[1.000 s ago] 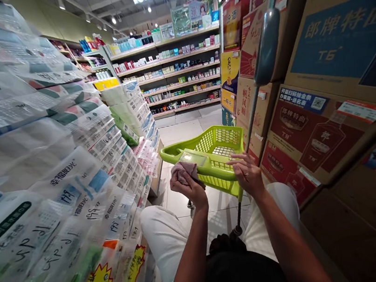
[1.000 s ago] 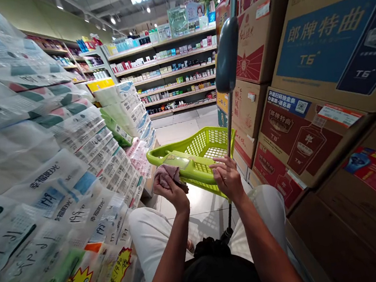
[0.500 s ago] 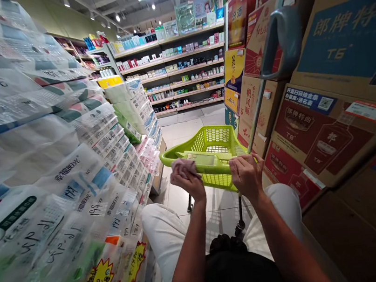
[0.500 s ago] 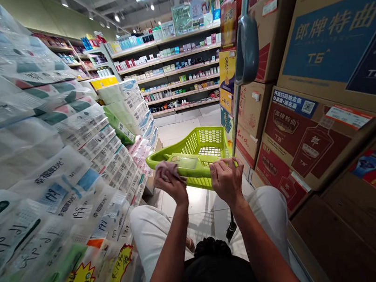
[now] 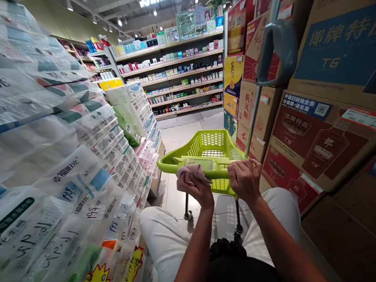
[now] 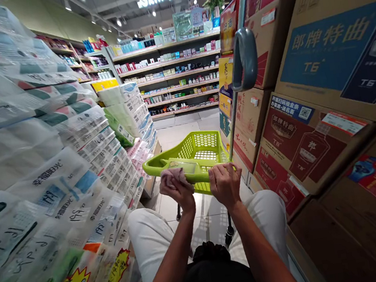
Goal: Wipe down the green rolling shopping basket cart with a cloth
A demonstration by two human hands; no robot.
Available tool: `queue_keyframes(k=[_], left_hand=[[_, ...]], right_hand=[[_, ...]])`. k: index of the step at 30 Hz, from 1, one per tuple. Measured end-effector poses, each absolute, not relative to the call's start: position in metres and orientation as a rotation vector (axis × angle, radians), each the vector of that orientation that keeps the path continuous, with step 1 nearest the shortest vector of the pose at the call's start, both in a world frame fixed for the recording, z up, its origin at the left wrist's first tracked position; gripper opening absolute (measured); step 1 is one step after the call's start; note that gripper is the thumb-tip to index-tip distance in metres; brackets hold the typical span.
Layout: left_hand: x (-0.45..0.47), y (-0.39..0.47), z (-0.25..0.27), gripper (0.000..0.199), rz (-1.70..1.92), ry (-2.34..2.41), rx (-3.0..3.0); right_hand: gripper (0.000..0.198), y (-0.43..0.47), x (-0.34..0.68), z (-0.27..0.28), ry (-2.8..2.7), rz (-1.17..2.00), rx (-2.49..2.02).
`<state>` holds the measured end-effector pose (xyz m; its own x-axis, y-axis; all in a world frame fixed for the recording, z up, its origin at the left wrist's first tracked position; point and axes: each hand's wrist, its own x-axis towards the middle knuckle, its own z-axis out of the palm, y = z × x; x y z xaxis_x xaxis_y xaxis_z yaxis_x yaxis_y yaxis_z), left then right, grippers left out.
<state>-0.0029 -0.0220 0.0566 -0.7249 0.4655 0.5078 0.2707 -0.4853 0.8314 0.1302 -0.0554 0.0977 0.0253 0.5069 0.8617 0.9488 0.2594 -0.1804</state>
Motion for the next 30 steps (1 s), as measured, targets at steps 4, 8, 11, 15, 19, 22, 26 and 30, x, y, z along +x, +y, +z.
queue_keyframes(k=[4, 8, 11, 15, 19, 22, 26, 30], left_hand=[[-0.035, -0.008, 0.068, 0.041, 2.367, 1.575, 1.017], [-0.05, -0.014, 0.067, 0.031, 2.297, 1.622, 1.354], [-0.074, -0.012, 0.077, 0.027, 2.13, 1.652, 1.691], [-0.13, 0.016, 0.103, 0.027, 1.845, 1.91, 1.814], [-0.17, 0.041, 0.122, 0.029, 1.683, 2.022, 1.721], [-0.166, 0.035, 0.124, 0.029, 1.611, 1.942, 1.874], [-0.141, 0.013, 0.126, 0.024, 1.526, 1.864, 2.169], [-0.143, 0.028, 0.142, 0.02, 1.286, 1.925, 2.2]], right_hand=[[0.027, -0.054, 0.123, 0.097, -1.589, -0.631, -1.373], [0.025, -0.053, 0.118, 0.095, -1.595, -0.626, -1.373], [0.024, -0.054, 0.118, 0.096, -1.627, -0.622, -1.363], [0.024, -0.056, 0.119, 0.099, -1.663, -0.628, -1.368], [0.025, -0.055, 0.116, 0.098, -1.641, -0.65, -1.376], [0.024, -0.054, 0.115, 0.097, -1.606, -0.638, -1.377], [0.023, -0.055, 0.119, 0.094, -1.583, -0.629, -1.384], [0.022, -0.055, 0.124, 0.093, -1.605, -0.652, -1.393]])
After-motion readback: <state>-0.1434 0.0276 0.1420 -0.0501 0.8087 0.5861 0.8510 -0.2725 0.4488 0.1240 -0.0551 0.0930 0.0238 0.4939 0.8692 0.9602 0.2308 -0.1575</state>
